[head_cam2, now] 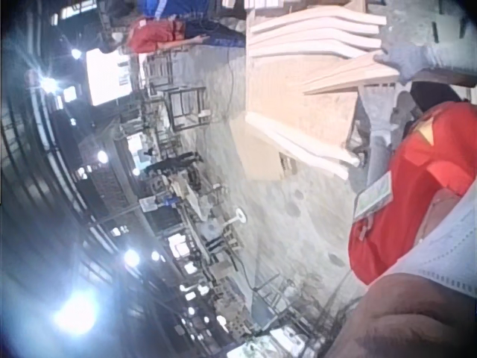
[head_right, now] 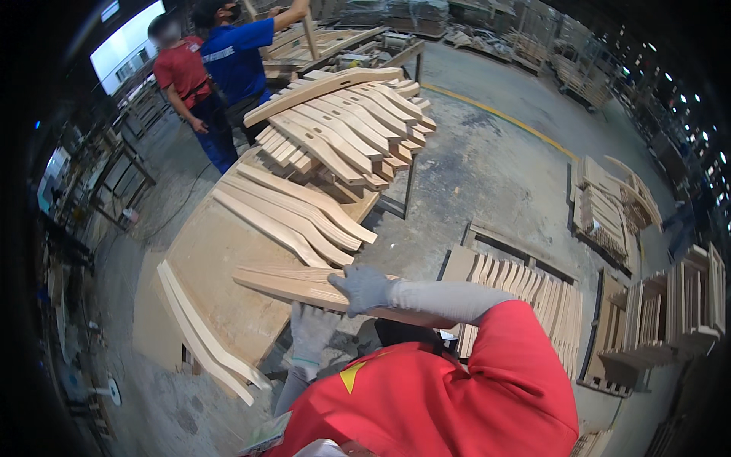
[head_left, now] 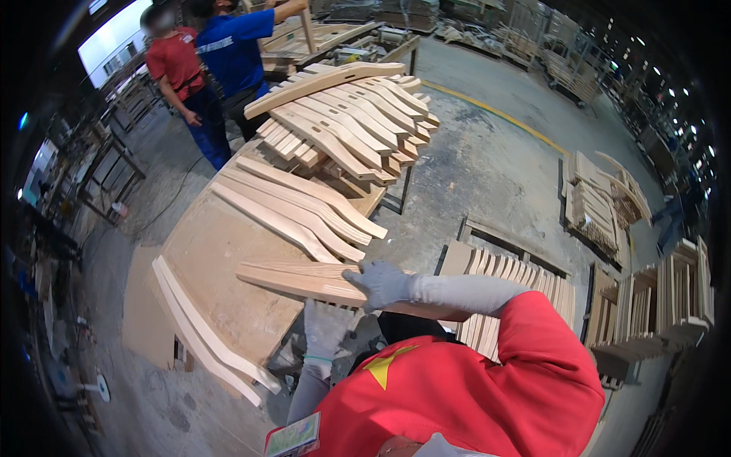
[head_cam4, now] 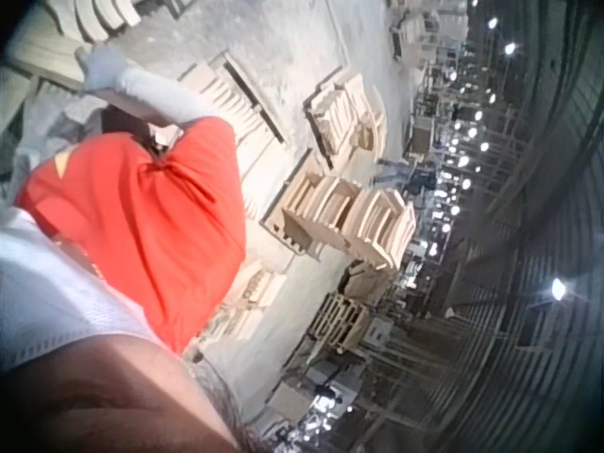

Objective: The person repeatedly picks up long, light-colored wooden planks from a table and stacks them onto a growing pile on the floor. The person handles the planks one at a time, aligning them before placing them down.

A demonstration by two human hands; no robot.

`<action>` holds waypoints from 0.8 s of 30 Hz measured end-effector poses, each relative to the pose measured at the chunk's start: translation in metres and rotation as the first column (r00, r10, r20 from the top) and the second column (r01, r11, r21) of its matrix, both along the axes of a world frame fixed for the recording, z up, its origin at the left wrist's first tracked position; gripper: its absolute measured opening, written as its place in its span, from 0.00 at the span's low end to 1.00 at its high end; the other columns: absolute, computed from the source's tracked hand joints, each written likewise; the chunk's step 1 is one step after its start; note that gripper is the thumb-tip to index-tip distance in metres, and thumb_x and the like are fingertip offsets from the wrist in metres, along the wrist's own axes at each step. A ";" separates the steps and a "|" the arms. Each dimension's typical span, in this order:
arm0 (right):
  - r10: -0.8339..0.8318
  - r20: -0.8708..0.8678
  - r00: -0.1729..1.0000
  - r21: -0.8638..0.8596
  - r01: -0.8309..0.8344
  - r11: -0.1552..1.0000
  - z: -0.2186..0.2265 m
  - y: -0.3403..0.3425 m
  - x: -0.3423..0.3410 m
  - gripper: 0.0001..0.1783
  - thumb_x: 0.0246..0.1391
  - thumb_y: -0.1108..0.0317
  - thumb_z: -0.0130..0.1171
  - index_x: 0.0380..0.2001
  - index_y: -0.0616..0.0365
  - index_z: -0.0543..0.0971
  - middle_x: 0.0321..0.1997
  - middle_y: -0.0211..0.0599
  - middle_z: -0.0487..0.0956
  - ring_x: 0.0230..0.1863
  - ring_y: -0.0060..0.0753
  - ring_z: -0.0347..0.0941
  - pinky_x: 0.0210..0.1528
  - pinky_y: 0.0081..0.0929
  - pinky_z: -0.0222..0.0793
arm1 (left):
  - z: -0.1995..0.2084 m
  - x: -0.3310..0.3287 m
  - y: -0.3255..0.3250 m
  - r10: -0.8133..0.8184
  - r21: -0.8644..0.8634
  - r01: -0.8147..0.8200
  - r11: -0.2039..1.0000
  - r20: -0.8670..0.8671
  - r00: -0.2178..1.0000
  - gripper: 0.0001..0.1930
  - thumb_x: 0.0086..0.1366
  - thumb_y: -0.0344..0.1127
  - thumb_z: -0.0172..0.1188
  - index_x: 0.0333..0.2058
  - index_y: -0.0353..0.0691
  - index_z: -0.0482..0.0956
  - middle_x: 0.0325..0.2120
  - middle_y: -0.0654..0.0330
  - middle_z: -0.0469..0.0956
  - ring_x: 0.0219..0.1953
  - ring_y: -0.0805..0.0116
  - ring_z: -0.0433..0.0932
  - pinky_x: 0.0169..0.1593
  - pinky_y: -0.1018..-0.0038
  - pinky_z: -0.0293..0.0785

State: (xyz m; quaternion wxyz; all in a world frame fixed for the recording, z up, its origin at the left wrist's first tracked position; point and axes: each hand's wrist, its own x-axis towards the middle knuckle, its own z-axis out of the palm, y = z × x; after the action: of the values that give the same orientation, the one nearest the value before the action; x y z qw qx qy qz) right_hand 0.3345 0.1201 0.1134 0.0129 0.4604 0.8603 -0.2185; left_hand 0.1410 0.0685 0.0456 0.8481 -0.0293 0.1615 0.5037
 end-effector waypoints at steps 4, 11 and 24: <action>0.088 0.013 0.996 0.031 -0.088 0.996 0.030 -0.017 0.032 0.49 0.30 0.47 0.68 0.59 0.47 0.62 0.45 0.51 0.69 0.45 0.56 0.69 0.47 0.43 0.66 | -0.009 -0.010 0.022 0.132 -0.022 -0.132 0.991 0.004 0.991 0.33 0.62 0.53 0.54 0.59 0.39 0.59 0.59 0.50 0.60 0.60 0.50 0.60 0.62 0.51 0.55; 0.108 -0.046 0.993 -0.016 -0.109 0.994 0.052 0.006 0.102 0.51 0.33 0.48 0.67 0.63 0.44 0.59 0.50 0.52 0.66 0.48 0.55 0.66 0.52 0.43 0.61 | 0.024 0.045 0.049 0.081 0.100 -0.078 0.992 -0.024 0.996 0.38 0.59 0.55 0.56 0.61 0.41 0.56 0.60 0.50 0.58 0.62 0.51 0.58 0.62 0.50 0.55; 0.279 -0.090 0.956 0.327 -0.236 0.915 0.106 0.262 0.171 0.46 0.36 0.48 0.62 0.61 0.50 0.62 0.47 0.56 0.66 0.44 0.57 0.67 0.48 0.44 0.64 | 0.099 0.070 0.236 0.453 0.359 -0.384 0.851 -0.132 0.882 0.30 0.66 0.54 0.43 0.62 0.47 0.55 0.61 0.53 0.56 0.63 0.48 0.54 0.64 0.47 0.50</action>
State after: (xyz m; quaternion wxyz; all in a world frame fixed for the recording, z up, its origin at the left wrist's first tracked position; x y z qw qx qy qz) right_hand 0.5052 0.3819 0.2199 -0.0894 0.3235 0.9360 -0.1064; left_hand 0.2107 0.3048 0.1442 0.6883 0.1287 0.1559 0.6967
